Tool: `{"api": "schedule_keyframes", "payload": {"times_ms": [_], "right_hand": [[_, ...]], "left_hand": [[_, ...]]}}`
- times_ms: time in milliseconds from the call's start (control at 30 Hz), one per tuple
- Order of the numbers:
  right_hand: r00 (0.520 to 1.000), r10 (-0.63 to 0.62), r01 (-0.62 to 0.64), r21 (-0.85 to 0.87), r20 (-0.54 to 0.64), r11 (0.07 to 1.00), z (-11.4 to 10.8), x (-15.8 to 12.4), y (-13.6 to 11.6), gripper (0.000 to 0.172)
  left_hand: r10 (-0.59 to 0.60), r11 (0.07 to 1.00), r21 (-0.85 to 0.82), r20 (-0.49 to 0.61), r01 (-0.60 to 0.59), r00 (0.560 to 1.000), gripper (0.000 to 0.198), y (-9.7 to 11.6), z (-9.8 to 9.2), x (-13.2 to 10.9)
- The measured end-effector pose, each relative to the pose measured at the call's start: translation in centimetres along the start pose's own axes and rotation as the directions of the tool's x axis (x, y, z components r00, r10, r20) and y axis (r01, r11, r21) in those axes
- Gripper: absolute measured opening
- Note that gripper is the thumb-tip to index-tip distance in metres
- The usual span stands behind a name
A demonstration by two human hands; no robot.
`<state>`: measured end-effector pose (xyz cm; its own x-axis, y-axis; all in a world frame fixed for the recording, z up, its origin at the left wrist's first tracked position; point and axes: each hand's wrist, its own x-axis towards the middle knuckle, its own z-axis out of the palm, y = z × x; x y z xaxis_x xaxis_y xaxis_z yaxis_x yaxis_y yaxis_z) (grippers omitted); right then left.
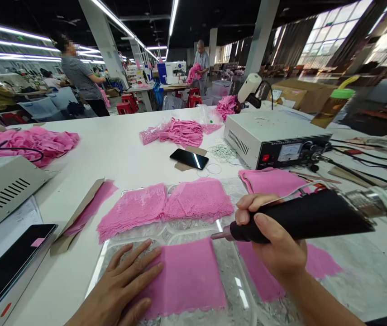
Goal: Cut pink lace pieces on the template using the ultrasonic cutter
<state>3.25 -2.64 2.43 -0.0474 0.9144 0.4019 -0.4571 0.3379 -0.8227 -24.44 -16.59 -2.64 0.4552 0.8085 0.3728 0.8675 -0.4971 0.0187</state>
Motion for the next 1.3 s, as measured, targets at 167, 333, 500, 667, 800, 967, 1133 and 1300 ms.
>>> {"api": "schedule_keyframes", "payload": {"times_ms": [167,333,500,667,800,967,1133,1300], "right_hand": [[1.0,0.011,-0.011,-0.015,-0.011,1.0,0.2,-0.3,0.1,0.003],[1.0,0.016,-0.015,-0.012,0.025,1.0,0.4,-0.2,0.2,0.005],[0.999,0.018,-0.018,-0.018,0.051,1.0,0.3,-0.2,0.4,0.005],[0.999,0.031,-0.032,0.005,0.022,0.999,0.2,-0.1,0.0,0.003],[0.998,0.063,-0.063,0.037,-0.017,0.997,-0.6,-0.4,-0.7,0.005],[0.993,0.11,-0.11,0.021,-0.033,0.994,-1.4,-1.1,-1.1,0.008],[0.993,0.114,-0.113,0.035,-0.018,0.993,-1.3,-1.2,-1.0,0.013],[0.996,0.094,-0.094,0.051,0.001,0.994,-1.1,-0.9,-0.9,0.012]], "left_hand": [[0.027,1.0,0.016,-0.007,-0.027,1.0,0.041,-0.1,-0.1,0.1],[0.089,0.993,0.072,-0.003,-0.089,0.996,0.042,-0.6,0.0,0.0],[0.085,0.996,0.02,0.03,-0.085,0.996,0.045,-0.8,-0.2,-0.2],[0.125,0.991,0.034,0.07,-0.127,0.99,0.047,-1.0,-1.1,0.3],[0.255,0.965,0.083,-0.072,-0.249,0.964,0.037,1.7,-0.1,0.6],[0.295,0.953,0.122,-0.163,-0.278,0.941,0.021,6.8,2.8,2.0],[0.27,0.962,0.094,-0.226,-0.255,0.936,0.021,9.8,5.1,3.8],[0.139,0.99,0.041,-0.369,-0.133,0.919,0.014,11.2,6.4,4.3]]}}
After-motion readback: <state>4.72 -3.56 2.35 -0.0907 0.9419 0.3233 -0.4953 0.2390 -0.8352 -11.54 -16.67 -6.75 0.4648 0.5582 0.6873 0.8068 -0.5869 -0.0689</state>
